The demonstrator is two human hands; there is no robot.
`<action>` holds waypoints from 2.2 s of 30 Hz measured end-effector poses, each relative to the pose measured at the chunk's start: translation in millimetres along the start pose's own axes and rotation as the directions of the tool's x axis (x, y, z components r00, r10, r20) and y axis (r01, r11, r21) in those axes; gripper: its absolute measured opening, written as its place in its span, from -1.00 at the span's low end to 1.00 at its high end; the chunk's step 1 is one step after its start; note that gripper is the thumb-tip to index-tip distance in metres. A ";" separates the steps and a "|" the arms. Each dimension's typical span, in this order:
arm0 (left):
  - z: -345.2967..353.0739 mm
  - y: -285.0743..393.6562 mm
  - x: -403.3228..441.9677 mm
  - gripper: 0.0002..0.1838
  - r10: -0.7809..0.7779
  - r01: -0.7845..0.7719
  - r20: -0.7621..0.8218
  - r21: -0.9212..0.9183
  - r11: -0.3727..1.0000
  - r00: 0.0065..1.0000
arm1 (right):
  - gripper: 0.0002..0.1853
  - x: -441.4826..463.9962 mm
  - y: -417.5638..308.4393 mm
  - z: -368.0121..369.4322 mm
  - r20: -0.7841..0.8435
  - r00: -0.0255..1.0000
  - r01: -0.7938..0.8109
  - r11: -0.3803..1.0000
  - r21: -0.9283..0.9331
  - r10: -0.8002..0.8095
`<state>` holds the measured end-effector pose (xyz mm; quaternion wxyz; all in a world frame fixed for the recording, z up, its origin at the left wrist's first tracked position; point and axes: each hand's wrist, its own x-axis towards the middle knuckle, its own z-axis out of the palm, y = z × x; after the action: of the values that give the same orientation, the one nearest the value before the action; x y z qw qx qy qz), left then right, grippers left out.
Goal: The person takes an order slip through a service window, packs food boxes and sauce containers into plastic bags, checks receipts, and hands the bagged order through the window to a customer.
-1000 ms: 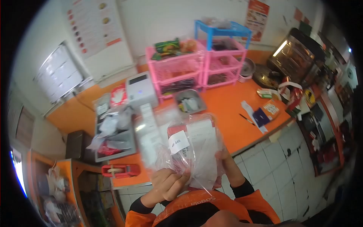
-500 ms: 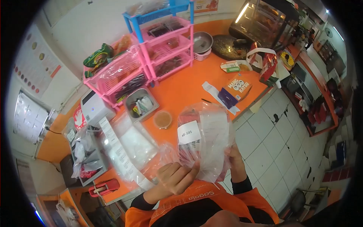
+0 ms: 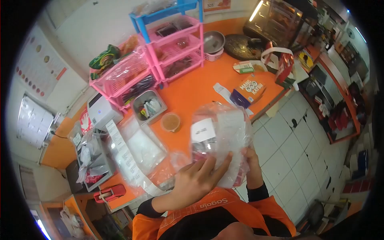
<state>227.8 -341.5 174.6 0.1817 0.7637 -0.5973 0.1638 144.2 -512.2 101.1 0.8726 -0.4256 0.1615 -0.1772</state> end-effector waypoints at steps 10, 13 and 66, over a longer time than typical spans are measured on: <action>12.1 -28.1 -67.6 -0.16 -0.058 0.203 0.249 -0.611 0.765 0.967 | -0.20 106.2 103.0 -126.2 0.020 0.956 -0.291 0.956 -0.046 0.292; 12.9 -50.4 -109.4 -0.17 -0.272 0.456 0.383 -0.555 0.696 0.883 | -0.21 158.2 139.6 -128.1 0.115 0.978 -0.151 0.971 -0.185 0.174; -89.1 -198.2 -268.7 -0.28 -0.978 -0.442 -0.161 -0.893 0.086 0.135 | -0.82 121.3 133.7 468.1 0.668 -0.231 0.380 0.698 -0.607 0.707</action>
<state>355.0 -26.5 111.2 0.9431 0.3144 -0.0315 0.1039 477.1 -168.7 252.3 0.4460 -0.6356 -0.4570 0.4339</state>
